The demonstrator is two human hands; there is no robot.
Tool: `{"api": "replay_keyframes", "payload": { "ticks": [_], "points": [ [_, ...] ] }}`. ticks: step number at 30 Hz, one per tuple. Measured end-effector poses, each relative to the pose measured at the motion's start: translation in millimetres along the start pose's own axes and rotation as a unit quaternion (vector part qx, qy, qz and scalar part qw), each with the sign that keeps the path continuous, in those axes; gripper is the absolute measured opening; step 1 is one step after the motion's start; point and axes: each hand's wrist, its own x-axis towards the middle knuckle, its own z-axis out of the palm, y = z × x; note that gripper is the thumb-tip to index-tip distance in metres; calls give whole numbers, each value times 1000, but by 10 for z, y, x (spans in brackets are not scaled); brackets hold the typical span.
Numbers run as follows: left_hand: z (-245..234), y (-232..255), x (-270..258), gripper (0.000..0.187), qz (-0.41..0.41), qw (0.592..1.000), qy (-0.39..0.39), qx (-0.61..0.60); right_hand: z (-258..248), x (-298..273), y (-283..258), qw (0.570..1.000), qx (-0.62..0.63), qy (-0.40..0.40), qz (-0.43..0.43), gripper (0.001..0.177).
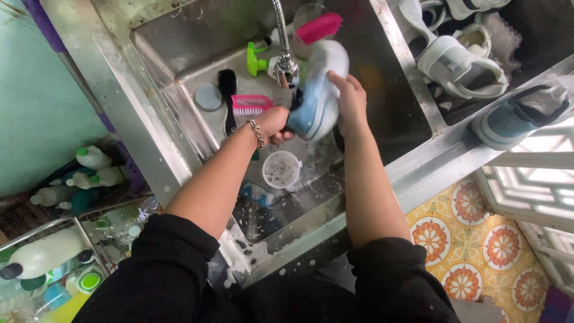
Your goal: The person scrubs a white and blue sneaker with a green sponge and rinses it under a running tap in a stainless steel sink. They then retrieve a black sock from a green bucket and place it in a pink basin before tying the laces of the sneaker.
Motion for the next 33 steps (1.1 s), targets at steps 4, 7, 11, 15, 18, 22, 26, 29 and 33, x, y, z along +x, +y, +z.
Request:
{"api": "replay_keyframes", "payload": {
  "ticks": [4, 7, 11, 15, 18, 22, 26, 29, 33],
  "points": [
    [21, 305, -451, 41, -43, 990, -110, -76, 22, 140, 86, 991, -16, -97, 87, 79],
    [-43, 169, -276, 41, -50, 994, -86, -53, 86, -241, -102, 979, -12, -154, 135, 80],
    [-124, 214, -137, 49, -62, 997, -50, -9, 220, -358, -218, 966, 39, -205, 150, 92],
    [-313, -71, 449, 49, -11, 991, 130, 13, 244, -168, -30, 971, 56, -185, 140, 93],
    [-181, 157, -39, 88, 91, 942, 291, 140, 289, -270, -61, 970, 76, -175, 149, 93],
    [-51, 68, 173, 71, 236, 886, 389, 89, 321, -305, 29, 971, 95, -161, 151, 100],
    [27, 9, 252, 46, 288, 877, 373, 89, 319, 323, 712, 971, 102, -148, 157, 106],
    [168, 146, 60, 31, 309, 877, 357, 84, 269, 236, 655, 969, 108, -130, 182, 102],
    [-35, -207, 899, 35, 299, 871, 379, 87, 417, -498, -36, 960, 127, -132, 212, 124]
  ]
}}
